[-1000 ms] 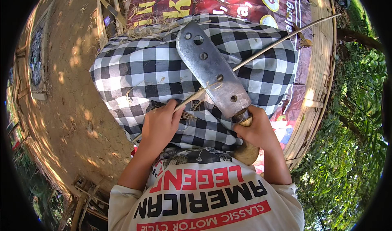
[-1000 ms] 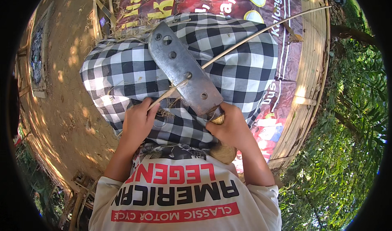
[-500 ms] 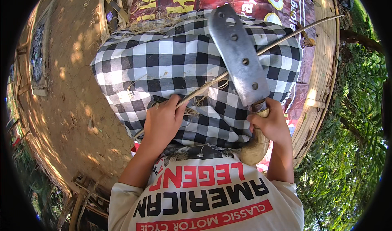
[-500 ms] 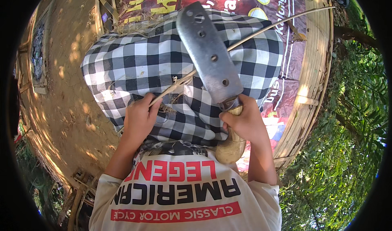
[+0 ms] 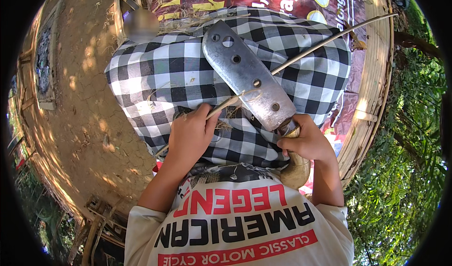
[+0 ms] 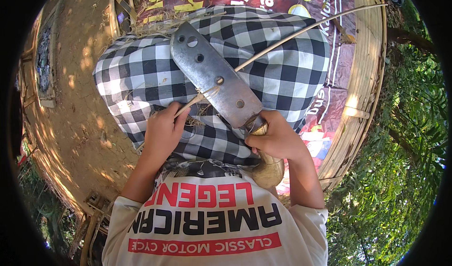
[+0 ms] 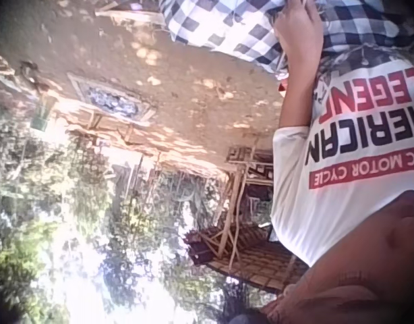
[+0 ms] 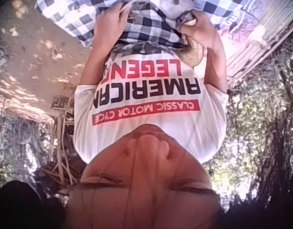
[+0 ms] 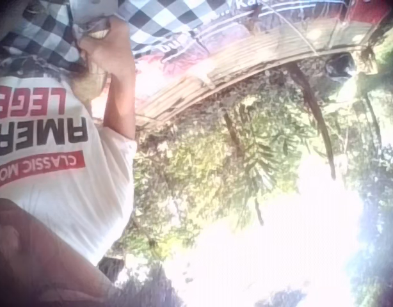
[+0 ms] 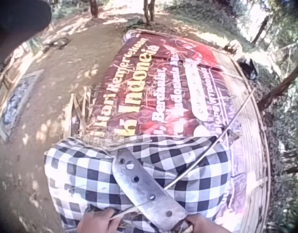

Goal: The person shaves a thin strip of wood using a large knife while holding the wood against a cloth on their lap and pulling the blade toward them.

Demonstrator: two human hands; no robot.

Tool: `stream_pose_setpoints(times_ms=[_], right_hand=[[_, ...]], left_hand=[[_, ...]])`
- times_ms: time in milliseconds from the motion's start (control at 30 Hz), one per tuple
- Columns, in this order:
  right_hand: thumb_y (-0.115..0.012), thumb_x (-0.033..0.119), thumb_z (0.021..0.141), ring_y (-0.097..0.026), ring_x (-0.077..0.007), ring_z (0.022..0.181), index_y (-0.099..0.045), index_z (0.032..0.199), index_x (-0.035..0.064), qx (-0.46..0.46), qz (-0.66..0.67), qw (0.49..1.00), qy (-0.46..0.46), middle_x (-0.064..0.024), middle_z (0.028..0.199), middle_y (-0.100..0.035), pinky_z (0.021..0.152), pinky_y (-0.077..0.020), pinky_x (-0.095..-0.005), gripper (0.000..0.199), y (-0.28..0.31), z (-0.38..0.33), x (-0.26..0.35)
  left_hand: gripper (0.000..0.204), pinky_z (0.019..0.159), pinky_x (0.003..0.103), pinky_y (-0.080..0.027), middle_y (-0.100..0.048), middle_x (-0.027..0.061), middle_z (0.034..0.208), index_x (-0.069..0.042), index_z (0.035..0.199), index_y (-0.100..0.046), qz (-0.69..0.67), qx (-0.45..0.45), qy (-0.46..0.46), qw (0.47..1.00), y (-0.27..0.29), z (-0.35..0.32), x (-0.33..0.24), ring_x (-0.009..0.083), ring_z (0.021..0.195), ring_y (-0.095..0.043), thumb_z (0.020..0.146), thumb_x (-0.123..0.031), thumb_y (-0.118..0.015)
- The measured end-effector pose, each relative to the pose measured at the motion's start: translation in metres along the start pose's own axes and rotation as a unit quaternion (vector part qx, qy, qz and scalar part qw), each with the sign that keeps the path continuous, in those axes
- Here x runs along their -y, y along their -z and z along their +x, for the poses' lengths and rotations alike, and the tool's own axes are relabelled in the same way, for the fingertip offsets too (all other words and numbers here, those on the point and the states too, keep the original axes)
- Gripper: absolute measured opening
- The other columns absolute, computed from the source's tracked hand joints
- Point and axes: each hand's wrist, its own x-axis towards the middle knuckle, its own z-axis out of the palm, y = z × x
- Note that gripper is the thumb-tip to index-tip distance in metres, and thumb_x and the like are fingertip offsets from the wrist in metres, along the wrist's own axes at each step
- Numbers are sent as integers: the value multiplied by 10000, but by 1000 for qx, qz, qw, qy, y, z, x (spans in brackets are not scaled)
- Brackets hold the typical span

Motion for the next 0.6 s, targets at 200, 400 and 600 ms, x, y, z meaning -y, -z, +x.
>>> stream_pose_setpoints(times_ms=[200, 400, 600], right_hand=[[-671, -66, 690, -610, -163, 540, -602, 791, -85, 22, -5, 1000, 12, -92, 644, -619, 512, -463, -287, 123, 4, 3, -4], [-664, -59, 692, -611, -175, 535, -599, 788, -88, 25, 27, 999, 2, -109, 636, -618, 511, -463, -290, 120, 2, 3, -5], [-666, -62, 714, -622, -186, 553, -568, 880, -113, 27, 165, 986, -26, -110, 679, -611, 512, -498, -318, 199, -9, 0, -9]], left_hand=[[234, 495, 435, -443, -602, 167, 638, -26, 796, -543, 26, -13, -25, 999, -2, -2, 7, 367, 562, -593, 914, -217, -607], [240, 512, 440, -440, -606, 173, 656, -19, 796, -542, 18, -7, -15, 1000, 0, -2, 5, 377, 588, -596, 918, -215, -605], [228, 522, 444, -430, -605, 185, 669, -15, 808, -552, -1, -14, -12, 1000, -2, -2, 8, 390, 601, -590, 917, -207, -610]])
